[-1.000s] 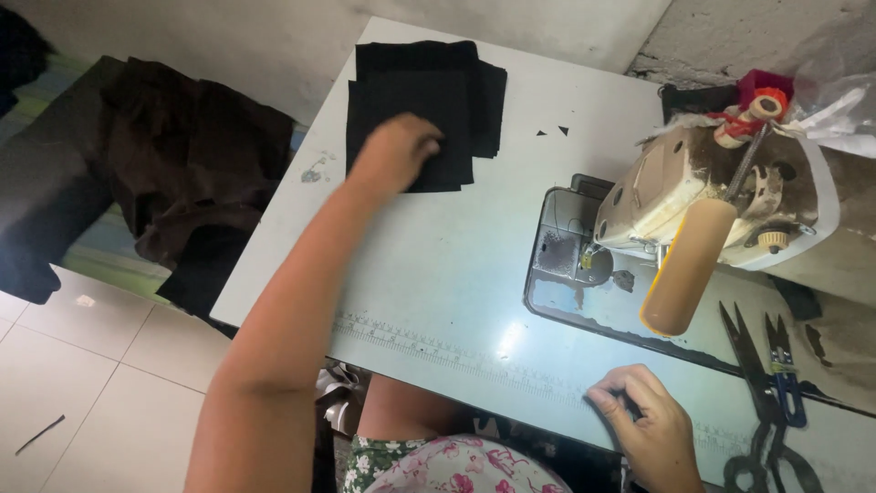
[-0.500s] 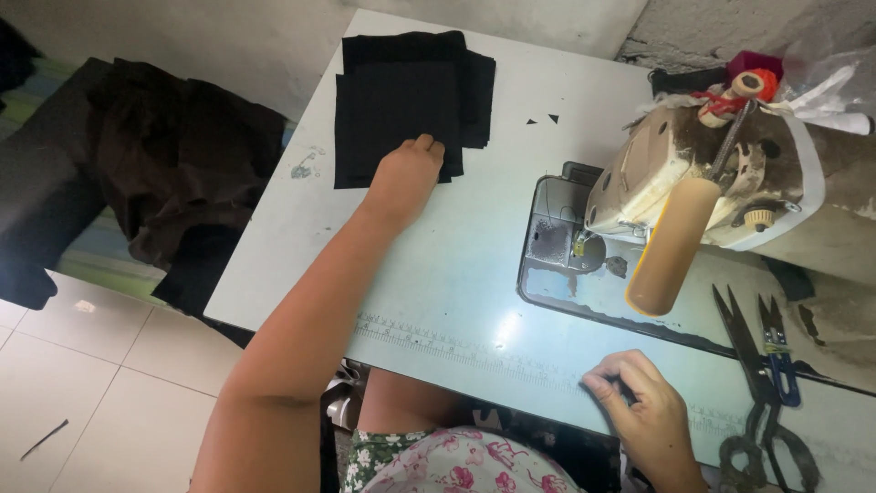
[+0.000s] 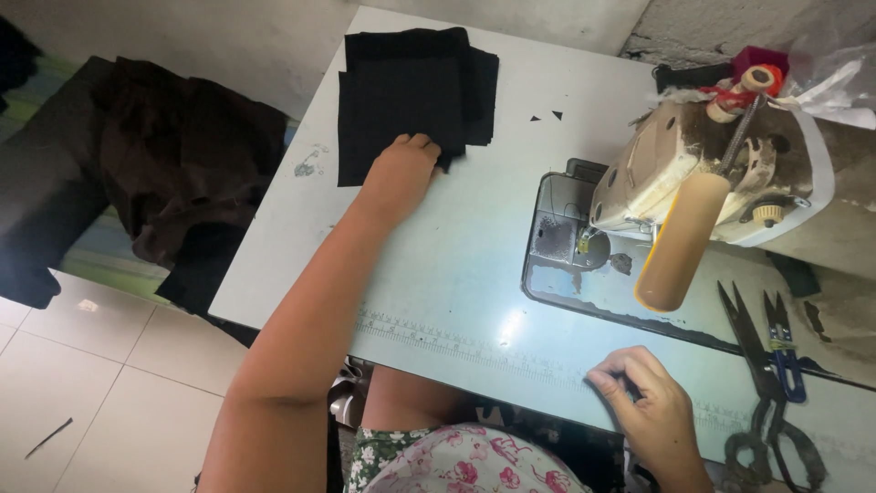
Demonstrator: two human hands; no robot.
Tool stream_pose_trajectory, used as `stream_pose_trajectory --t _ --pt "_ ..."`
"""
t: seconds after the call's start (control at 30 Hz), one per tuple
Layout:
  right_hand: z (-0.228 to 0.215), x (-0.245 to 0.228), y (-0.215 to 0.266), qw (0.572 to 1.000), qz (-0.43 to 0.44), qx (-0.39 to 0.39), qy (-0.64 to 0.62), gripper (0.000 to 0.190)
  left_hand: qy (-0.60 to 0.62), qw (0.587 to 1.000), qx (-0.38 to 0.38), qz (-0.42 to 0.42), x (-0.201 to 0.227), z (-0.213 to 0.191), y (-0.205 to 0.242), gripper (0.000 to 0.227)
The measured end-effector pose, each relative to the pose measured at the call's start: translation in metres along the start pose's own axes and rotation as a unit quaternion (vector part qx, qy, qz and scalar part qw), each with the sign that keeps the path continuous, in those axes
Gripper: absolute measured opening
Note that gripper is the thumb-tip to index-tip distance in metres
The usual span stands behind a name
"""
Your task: The person is folding black fabric components and trimming the edges with a pair of scissors at a sewing workstation.
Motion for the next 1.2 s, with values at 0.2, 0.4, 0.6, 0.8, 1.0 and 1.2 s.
stream_pose_trajectory --t 0.2,0.4,0.6,0.8,1.0,1.2 --pt "-0.001 0.000 0.001 1.000 -0.008 0.011 -0.019 0.021 -0.105 0.993 -0.004 0.048 0.002 -0.007 0.001 0.062" --pt "-0.003 0.000 -0.002 1.000 -0.016 -0.005 -0.018 0.021 -0.028 0.986 0.164 -0.025 -0.001 -0.144 0.005 0.066" --pt "0.001 0.004 -0.004 0.999 0.023 -0.012 -0.018 0.021 -0.154 0.932 0.286 0.158 0.008 -0.218 -0.033 0.058" --pt "-0.004 0.042 -0.001 0.990 -0.035 0.122 -0.065 0.010 -0.032 0.981 0.128 0.142 -0.042 -0.098 -0.094 0.054" --pt "-0.062 0.156 0.000 0.835 0.007 0.328 0.443 0.030 0.042 0.979 0.033 -0.195 -0.058 0.011 -0.043 0.042" --pt "-0.077 0.180 -0.019 0.789 0.033 0.334 0.515 0.025 0.090 0.982 0.079 -0.146 -0.028 -0.028 -0.023 0.049"
Point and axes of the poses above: each hand's wrist, its own y-axis away from the middle knuckle, its own z-axis out of the palm, x = y × z, the point moved 6 cm from there along -y, towards the middle knuckle, and after that the axes turned 8 degrees about x, right-handed, at the moved point
